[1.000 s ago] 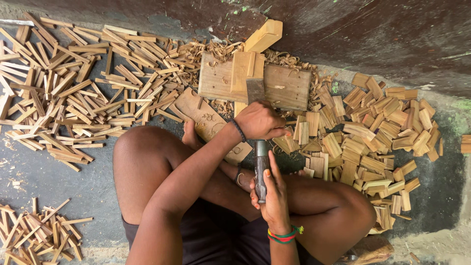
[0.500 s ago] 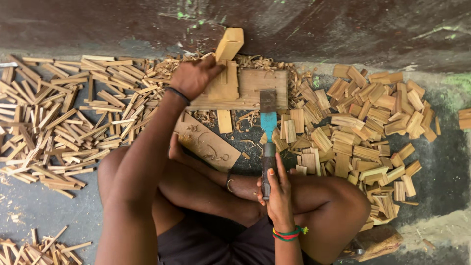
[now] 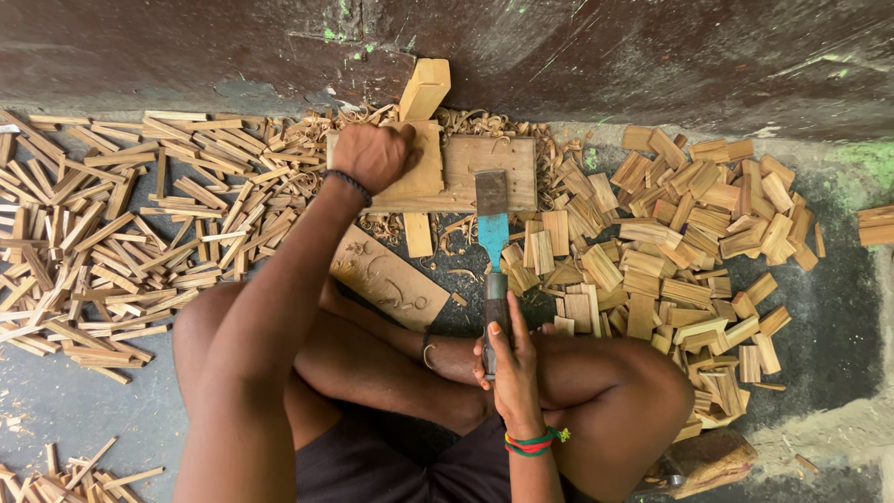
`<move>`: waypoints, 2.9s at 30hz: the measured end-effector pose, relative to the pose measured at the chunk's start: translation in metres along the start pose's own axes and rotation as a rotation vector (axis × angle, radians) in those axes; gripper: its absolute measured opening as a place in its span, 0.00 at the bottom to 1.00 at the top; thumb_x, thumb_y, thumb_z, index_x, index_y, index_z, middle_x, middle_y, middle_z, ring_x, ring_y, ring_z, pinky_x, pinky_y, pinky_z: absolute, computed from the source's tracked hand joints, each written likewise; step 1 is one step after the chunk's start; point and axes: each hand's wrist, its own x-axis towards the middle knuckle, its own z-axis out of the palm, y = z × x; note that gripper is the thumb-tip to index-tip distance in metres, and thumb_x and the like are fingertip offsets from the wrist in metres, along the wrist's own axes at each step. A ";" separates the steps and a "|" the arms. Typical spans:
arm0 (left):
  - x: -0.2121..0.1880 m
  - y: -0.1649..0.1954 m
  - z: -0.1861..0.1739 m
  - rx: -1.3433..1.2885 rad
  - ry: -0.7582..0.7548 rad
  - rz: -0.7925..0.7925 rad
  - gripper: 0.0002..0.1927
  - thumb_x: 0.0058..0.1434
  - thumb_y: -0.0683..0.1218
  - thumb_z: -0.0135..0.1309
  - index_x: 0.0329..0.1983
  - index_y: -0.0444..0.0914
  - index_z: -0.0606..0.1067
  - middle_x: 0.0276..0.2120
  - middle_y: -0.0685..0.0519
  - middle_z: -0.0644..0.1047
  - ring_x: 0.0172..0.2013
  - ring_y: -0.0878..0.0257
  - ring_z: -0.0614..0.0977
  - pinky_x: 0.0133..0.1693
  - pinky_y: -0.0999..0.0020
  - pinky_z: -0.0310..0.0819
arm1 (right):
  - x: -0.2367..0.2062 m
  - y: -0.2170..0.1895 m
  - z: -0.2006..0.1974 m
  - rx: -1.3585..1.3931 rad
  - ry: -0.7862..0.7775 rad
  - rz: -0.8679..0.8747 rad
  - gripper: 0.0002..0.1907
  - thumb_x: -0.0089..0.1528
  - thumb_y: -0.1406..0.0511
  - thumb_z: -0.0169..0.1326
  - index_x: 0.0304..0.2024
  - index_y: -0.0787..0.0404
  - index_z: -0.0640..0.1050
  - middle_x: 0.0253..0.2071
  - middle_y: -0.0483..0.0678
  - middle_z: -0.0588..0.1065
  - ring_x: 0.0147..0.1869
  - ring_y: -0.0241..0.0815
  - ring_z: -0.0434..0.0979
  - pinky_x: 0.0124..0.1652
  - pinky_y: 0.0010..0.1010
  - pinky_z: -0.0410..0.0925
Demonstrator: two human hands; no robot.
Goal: The person sits on the floor and uses a chisel and mallet to carve a small wooden block. They repeatedly strike the chisel to remove wood shavings, occasionally adjusting the wood's position on a small wooden base.
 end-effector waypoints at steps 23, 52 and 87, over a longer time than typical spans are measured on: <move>-0.005 0.007 -0.014 -0.367 0.243 -0.426 0.37 0.65 0.77 0.43 0.45 0.41 0.76 0.17 0.55 0.75 0.14 0.62 0.74 0.16 0.62 0.62 | 0.000 0.000 0.001 -0.007 0.032 -0.004 0.37 0.65 0.58 0.52 0.76 0.42 0.57 0.24 0.47 0.71 0.16 0.33 0.67 0.14 0.22 0.59; -0.056 0.123 -0.049 -0.750 0.394 0.455 0.22 0.66 0.63 0.54 0.27 0.43 0.80 0.16 0.48 0.76 0.20 0.49 0.80 0.25 0.54 0.74 | -0.025 -0.020 0.035 0.017 -0.149 0.028 0.32 0.69 0.55 0.41 0.77 0.43 0.55 0.25 0.50 0.72 0.15 0.34 0.67 0.14 0.23 0.60; -0.056 0.108 -0.035 -0.989 0.281 0.310 0.23 0.66 0.62 0.54 0.24 0.43 0.82 0.20 0.47 0.79 0.23 0.47 0.81 0.28 0.54 0.75 | -0.025 -0.013 0.057 -0.018 -0.161 0.154 0.36 0.67 0.54 0.43 0.77 0.32 0.49 0.24 0.49 0.70 0.15 0.35 0.68 0.12 0.21 0.57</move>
